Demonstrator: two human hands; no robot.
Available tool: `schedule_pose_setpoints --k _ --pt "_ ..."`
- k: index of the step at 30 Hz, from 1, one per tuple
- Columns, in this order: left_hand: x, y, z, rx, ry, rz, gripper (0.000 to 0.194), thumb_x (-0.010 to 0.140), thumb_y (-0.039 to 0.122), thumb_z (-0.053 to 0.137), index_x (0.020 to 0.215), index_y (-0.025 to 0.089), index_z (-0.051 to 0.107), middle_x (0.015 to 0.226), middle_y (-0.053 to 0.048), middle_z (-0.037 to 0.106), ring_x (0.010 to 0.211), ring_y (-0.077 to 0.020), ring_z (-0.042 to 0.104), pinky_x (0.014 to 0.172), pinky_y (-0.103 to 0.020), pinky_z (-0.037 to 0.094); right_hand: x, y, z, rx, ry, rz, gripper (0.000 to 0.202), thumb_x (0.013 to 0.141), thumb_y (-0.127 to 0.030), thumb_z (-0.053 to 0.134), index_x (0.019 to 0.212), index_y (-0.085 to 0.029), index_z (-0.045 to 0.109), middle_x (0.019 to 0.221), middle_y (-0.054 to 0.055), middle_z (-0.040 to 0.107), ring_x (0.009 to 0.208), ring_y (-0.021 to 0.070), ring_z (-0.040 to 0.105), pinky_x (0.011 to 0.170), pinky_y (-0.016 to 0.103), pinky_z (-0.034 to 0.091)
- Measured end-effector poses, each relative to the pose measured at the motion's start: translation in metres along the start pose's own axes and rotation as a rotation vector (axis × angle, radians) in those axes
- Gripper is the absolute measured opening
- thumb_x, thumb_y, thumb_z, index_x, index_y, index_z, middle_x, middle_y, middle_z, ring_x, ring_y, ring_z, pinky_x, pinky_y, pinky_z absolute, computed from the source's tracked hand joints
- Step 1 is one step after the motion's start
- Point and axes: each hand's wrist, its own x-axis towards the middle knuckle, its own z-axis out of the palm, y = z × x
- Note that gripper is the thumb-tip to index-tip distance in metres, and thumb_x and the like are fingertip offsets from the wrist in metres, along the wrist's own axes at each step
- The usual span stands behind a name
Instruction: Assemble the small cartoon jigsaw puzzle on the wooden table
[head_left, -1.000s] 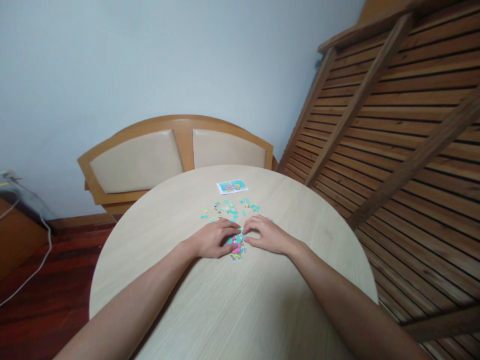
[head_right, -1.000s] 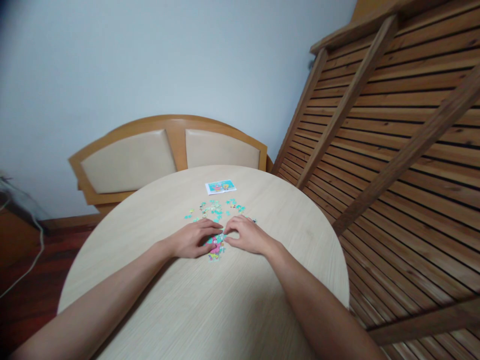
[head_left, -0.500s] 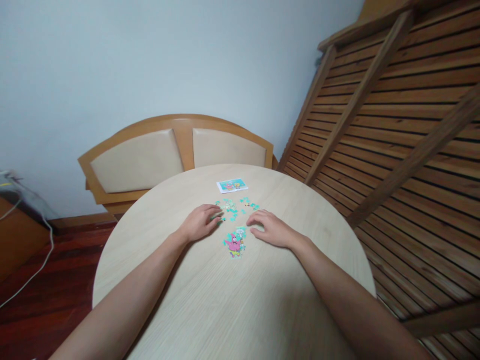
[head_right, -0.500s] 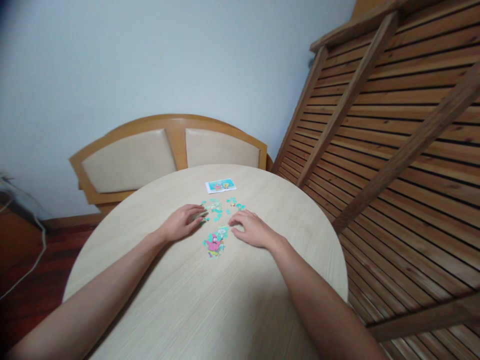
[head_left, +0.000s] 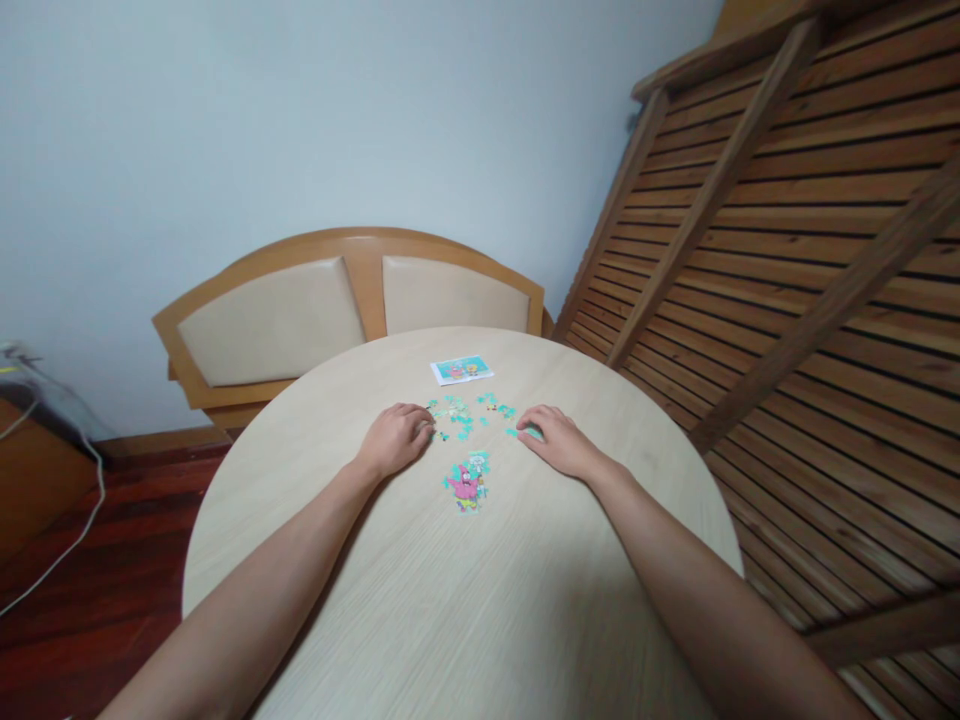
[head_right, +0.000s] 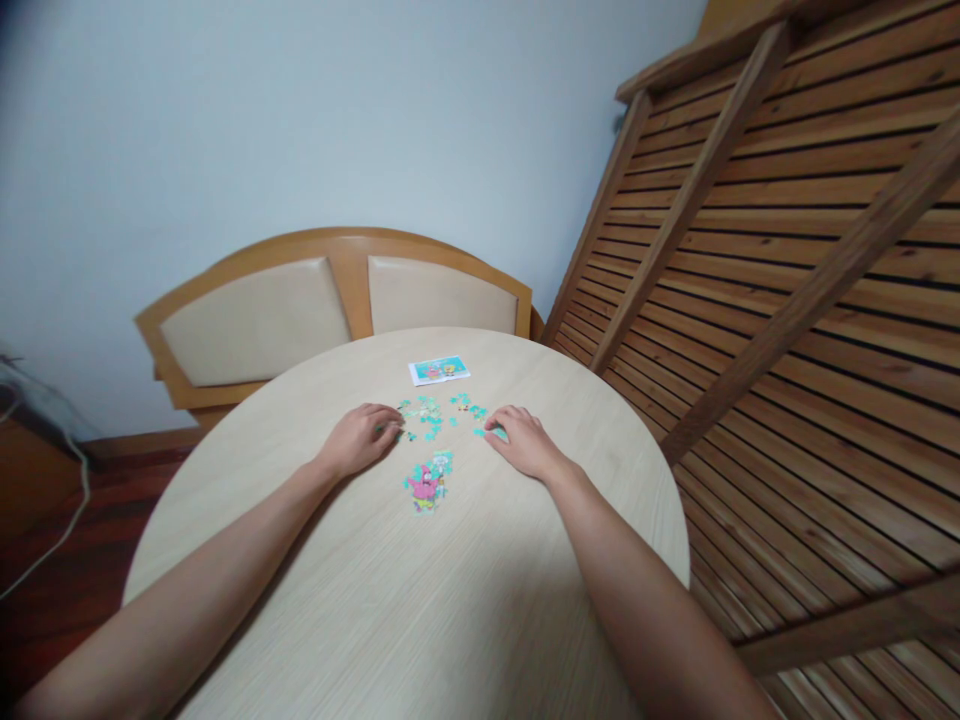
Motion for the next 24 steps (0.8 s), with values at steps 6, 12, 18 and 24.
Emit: schedule_pose_setpoints --k 6,12,18,24 --pt "0.009 0.014 0.018 -0.011 -0.064 0.092 0.047 0.098 0.043 0.048 0.137 0.017 0.056 0.145 -0.012 0.055 0.136 -0.0297 0.048 0.114 -0.050 0.037 0.001 -0.011 0.013 -0.049 -0.009 0.006 0.031 0.097 -0.039 0.054 0.122 -0.024 0.062 0.135 0.009 0.059 0.126 0.0266 0.050 0.107 0.048 0.037" --pt "0.009 0.019 0.018 -0.059 -0.076 0.134 0.040 0.100 0.043 0.045 0.125 0.017 0.063 0.128 -0.013 0.065 0.121 -0.0267 0.058 0.109 -0.047 0.043 0.001 -0.012 0.014 -0.047 -0.030 0.014 0.033 0.097 -0.041 0.053 0.123 -0.025 0.064 0.136 0.010 0.059 0.127 0.0273 0.050 0.108 0.050 0.037" --pt "0.012 0.014 0.026 -0.044 -0.110 0.075 0.058 0.098 0.050 0.046 0.143 0.013 0.048 0.150 -0.016 0.048 0.140 -0.0328 0.042 0.116 -0.052 0.033 0.001 -0.012 0.014 -0.044 -0.031 0.010 0.033 0.097 -0.041 0.052 0.123 -0.025 0.064 0.136 0.010 0.059 0.129 0.0274 0.049 0.109 0.051 0.036" --pt "0.014 0.018 0.023 -0.035 -0.095 0.077 0.051 0.098 0.049 0.046 0.134 0.015 0.055 0.134 -0.016 0.060 0.126 -0.0307 0.054 0.110 -0.049 0.039 0.000 -0.011 0.015 -0.047 -0.032 0.012 0.033 0.097 -0.041 0.052 0.124 -0.026 0.064 0.137 0.010 0.058 0.128 0.0273 0.050 0.108 0.051 0.037"
